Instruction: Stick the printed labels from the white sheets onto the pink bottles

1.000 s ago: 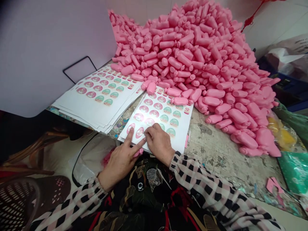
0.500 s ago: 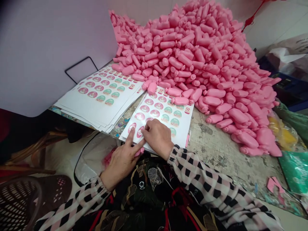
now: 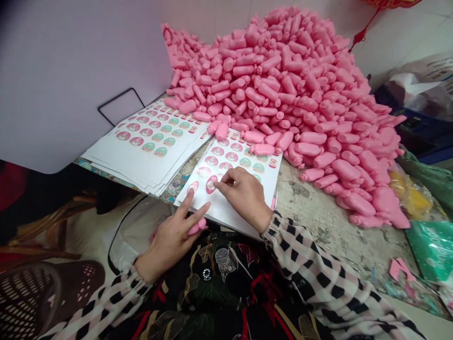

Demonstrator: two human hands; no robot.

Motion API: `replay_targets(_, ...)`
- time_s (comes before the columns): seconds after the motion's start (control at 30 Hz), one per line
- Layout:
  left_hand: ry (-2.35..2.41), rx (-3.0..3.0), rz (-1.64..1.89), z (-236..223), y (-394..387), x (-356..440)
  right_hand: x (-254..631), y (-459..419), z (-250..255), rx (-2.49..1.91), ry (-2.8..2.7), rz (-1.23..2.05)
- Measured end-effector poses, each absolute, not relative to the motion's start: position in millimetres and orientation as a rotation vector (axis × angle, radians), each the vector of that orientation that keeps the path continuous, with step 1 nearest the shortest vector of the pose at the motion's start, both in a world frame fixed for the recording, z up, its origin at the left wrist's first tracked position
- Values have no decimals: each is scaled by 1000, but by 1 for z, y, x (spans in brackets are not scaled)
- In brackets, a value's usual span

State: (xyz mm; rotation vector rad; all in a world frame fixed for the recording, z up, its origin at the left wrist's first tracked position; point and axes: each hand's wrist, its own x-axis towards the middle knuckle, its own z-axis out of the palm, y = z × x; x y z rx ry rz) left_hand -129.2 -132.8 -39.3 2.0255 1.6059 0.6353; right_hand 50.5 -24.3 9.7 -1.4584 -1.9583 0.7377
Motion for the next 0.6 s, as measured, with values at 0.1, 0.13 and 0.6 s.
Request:
replay_targets(0.1,1492,1510,988,-27,-136,-130,57,-32,11,-1341,-1722,1035)
replay_targets(0.13,1413,1260,1049,-23,-134,-129,58,-35,13,-1303,-1664,1123)
replay_targets(0.6,734,239,965,-7,-86,-105,55,-56,14,-1083,-1843,1154)
